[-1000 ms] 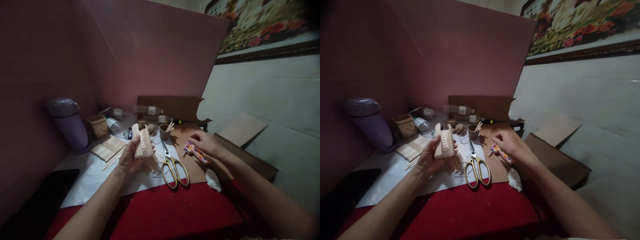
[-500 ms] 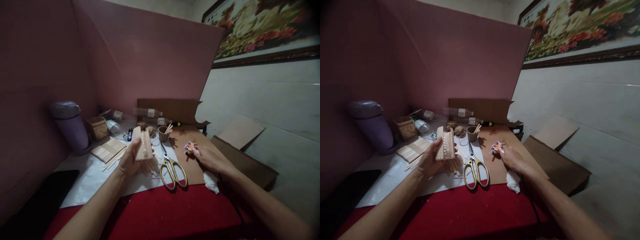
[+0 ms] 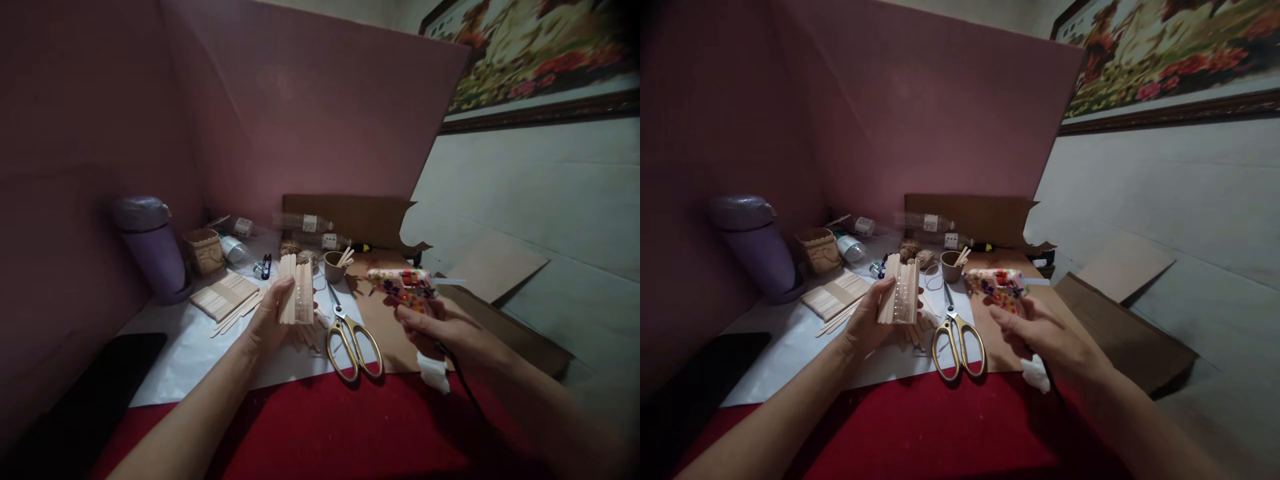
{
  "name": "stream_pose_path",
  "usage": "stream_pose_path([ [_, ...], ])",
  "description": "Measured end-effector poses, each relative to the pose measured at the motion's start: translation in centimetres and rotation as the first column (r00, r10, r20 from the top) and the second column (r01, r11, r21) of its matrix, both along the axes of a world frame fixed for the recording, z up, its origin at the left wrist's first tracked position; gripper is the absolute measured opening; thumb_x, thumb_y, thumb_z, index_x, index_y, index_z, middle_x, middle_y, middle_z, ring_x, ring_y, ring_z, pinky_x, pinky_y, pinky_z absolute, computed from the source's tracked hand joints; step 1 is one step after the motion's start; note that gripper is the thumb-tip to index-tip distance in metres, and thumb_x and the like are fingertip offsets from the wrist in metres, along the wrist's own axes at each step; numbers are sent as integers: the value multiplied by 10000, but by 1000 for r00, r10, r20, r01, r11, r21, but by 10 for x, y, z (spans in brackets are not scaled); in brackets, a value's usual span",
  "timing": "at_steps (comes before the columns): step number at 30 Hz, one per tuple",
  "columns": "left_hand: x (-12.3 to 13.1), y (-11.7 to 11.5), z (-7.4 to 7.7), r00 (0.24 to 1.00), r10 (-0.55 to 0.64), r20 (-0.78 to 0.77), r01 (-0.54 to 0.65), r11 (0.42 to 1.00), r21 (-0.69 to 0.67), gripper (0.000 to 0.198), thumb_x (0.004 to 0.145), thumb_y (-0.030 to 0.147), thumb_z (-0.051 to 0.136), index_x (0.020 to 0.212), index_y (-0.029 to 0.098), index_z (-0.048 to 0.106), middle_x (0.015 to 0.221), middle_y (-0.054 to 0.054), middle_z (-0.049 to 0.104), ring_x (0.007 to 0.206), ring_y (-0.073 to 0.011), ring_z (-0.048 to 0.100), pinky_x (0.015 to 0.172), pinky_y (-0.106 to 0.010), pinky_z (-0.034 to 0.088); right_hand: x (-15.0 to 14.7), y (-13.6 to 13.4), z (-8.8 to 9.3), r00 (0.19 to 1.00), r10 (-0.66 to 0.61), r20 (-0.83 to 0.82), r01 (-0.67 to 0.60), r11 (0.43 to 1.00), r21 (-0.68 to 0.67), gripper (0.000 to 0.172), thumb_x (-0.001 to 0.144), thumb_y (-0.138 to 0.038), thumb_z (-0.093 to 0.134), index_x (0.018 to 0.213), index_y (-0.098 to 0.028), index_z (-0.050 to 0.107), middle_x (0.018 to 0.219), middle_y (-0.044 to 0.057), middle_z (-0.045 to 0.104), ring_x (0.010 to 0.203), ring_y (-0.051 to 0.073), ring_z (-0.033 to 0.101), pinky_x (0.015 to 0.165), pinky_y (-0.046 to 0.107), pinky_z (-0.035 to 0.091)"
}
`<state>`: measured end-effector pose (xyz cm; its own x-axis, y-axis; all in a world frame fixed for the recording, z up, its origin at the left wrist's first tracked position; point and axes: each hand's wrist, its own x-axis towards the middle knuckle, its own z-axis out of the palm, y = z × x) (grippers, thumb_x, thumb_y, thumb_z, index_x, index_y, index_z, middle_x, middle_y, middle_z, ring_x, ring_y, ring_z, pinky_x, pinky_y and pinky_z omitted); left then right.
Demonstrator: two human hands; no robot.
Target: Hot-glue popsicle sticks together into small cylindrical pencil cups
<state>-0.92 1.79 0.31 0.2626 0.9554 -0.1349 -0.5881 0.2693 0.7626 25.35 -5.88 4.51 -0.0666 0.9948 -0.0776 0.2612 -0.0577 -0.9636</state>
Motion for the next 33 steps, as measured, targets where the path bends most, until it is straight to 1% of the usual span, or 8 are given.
stream_pose_path([
  [3, 2, -1, 2, 1000, -14, 6, 14, 1000, -4, 333, 832, 386, 585, 941, 83, 674, 763, -116, 714, 599, -220, 662, 550, -339, 550, -23, -16, 10, 953, 303, 25, -298, 947, -118, 529, 793, -689, 623, 727, -173, 523, 573, -38, 448, 457, 70, 368, 425, 221, 280],
  [5, 3, -2, 1, 999, -39, 16, 39, 999, -3, 329, 840, 388, 584, 930, 85, 677, 739, -111, 711, 590, -209, 655, 560, -324, 544, -36, -20, 13, 921, 388, 31, -383, 918, -107, 548, 809, -703, 591, 681, -181, 482, 561, -47, 415, 474, 67, 350, 441, 217, 275],
  [8, 3, -1, -1, 995, -86, 47, 85, 996, 27, 325, 849, 386, 585, 905, 83, 690, 722, -106, 713, 597, -197, 650, 589, -307, 536, -50, -19, 13, 913, 406, 49, -403, 913, -63, 546, 813, -706, 584, 690, -189, 459, 574, -56, 394, 491, 64, 314, 445, 211, 252],
  [13, 3, 0, -6, 984, -153, 86, 148, 987, 66, 333, 845, 417, 595, 884, 104, 702, 689, -86, 712, 538, -191, 627, 549, -296, 502, -61, -9, 11, 879, 471, 78, -462, 880, -111, 561, 840, -711, 536, 658, -183, 495, 542, -39, 442, 440, 66, 341, 406, 220, 244],
  [17, 3, 3, -10, 981, -179, 76, 174, 983, 64, 343, 854, 424, 579, 889, 108, 708, 706, -93, 720, 570, -202, 642, 590, -303, 511, -65, -6, 8, 883, 468, 15, -464, 879, -111, 541, 832, -695, 571, 670, -185, 489, 504, -61, 411, 420, 58, 315, 393, 214, 228],
  [21, 2, 5, -14, 977, -202, 61, 198, 978, 71, 355, 863, 444, 549, 895, 128, 708, 662, -86, 708, 531, -202, 629, 550, -297, 495, -67, -5, 4, 897, 440, -36, -441, 887, -136, 526, 803, -688, 619, 707, -190, 479, 517, -68, 434, 406, 49, 310, 381, 209, 214],
  [26, 2, 4, -13, 973, -227, 36, 225, 973, 58, 377, 854, 468, 564, 849, 116, 700, 628, -84, 690, 482, -189, 611, 496, -280, 469, -68, -4, 5, 912, 408, -34, -408, 899, -160, 524, 791, -691, 630, 734, -191, 486, 509, -72, 452, 387, 49, 335, 364, 203, 235],
  [33, 5, 1, -8, 971, -223, 87, 218, 974, 64, 345, 854, 432, 569, 843, 113, 700, 691, -103, 723, 542, -199, 649, 543, -285, 501, -70, -5, 6, 912, 403, -73, -409, 896, -175, 535, 768, -691, 656, 739, -178, 505, 528, -61, 484, 391, 43, 348, 366, 194, 254],
])
